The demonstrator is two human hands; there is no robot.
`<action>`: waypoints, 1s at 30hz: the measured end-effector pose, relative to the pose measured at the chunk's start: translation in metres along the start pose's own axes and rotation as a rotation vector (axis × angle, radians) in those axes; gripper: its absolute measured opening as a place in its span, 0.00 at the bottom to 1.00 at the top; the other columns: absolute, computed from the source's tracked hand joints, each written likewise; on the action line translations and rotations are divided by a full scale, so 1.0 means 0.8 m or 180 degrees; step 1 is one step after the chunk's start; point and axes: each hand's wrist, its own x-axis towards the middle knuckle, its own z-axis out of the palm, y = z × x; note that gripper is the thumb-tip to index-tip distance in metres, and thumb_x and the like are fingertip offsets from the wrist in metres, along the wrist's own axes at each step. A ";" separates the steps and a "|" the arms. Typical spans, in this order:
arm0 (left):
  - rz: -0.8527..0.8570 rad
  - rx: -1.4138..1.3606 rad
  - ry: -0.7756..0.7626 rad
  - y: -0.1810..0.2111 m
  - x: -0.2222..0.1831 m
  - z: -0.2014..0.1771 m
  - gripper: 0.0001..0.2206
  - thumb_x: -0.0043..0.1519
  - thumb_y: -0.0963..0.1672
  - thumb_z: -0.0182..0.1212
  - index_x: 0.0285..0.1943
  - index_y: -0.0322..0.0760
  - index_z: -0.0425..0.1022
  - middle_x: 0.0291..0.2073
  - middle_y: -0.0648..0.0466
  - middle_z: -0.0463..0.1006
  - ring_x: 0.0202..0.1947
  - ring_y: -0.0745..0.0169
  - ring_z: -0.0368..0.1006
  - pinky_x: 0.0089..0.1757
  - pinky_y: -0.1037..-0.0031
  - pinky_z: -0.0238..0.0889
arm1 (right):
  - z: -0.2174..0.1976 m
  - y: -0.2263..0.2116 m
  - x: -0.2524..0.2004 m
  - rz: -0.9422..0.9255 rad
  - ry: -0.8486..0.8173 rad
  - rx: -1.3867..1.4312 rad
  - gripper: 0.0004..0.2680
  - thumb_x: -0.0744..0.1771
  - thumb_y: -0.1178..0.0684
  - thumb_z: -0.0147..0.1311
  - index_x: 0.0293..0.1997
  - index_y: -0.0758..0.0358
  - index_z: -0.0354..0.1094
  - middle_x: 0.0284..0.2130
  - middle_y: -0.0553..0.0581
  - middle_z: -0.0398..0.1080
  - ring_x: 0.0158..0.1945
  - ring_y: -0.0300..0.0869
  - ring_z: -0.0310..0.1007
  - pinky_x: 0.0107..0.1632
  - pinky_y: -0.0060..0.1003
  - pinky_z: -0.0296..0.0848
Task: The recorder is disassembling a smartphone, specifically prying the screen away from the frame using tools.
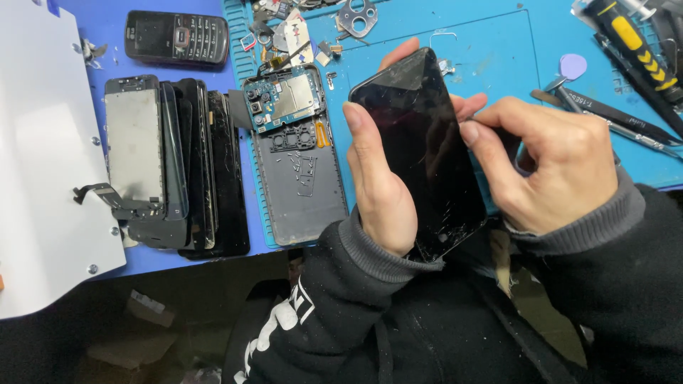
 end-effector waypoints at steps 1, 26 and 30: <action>0.0011 0.0001 -0.0010 0.000 0.000 0.000 0.32 0.79 0.60 0.28 0.76 0.31 0.54 0.50 0.39 0.76 0.53 0.51 0.73 0.61 0.63 0.68 | 0.000 0.002 -0.004 -0.0010 0.0011 -0.0003 0.03 0.67 0.60 0.60 0.38 0.70 0.75 0.23 0.62 0.72 0.17 0.44 0.64 0.23 0.37 0.61; -0.0133 -0.0253 0.0464 0.010 0.009 0.015 0.34 0.73 0.59 0.28 0.77 0.34 0.59 0.42 0.45 0.74 0.47 0.44 0.78 0.49 0.61 0.73 | 0.031 0.059 -0.077 0.0239 -0.0073 0.0255 0.04 0.63 0.56 0.63 0.36 0.63 0.75 0.26 0.53 0.72 0.30 0.41 0.71 0.34 0.32 0.71; -0.0204 -0.0161 0.0411 0.013 0.009 0.015 0.35 0.73 0.59 0.27 0.77 0.33 0.59 0.43 0.45 0.74 0.48 0.45 0.78 0.50 0.60 0.73 | 0.021 0.030 -0.059 0.0087 0.0196 0.0330 0.03 0.61 0.60 0.61 0.32 0.67 0.72 0.25 0.55 0.73 0.27 0.43 0.75 0.34 0.34 0.71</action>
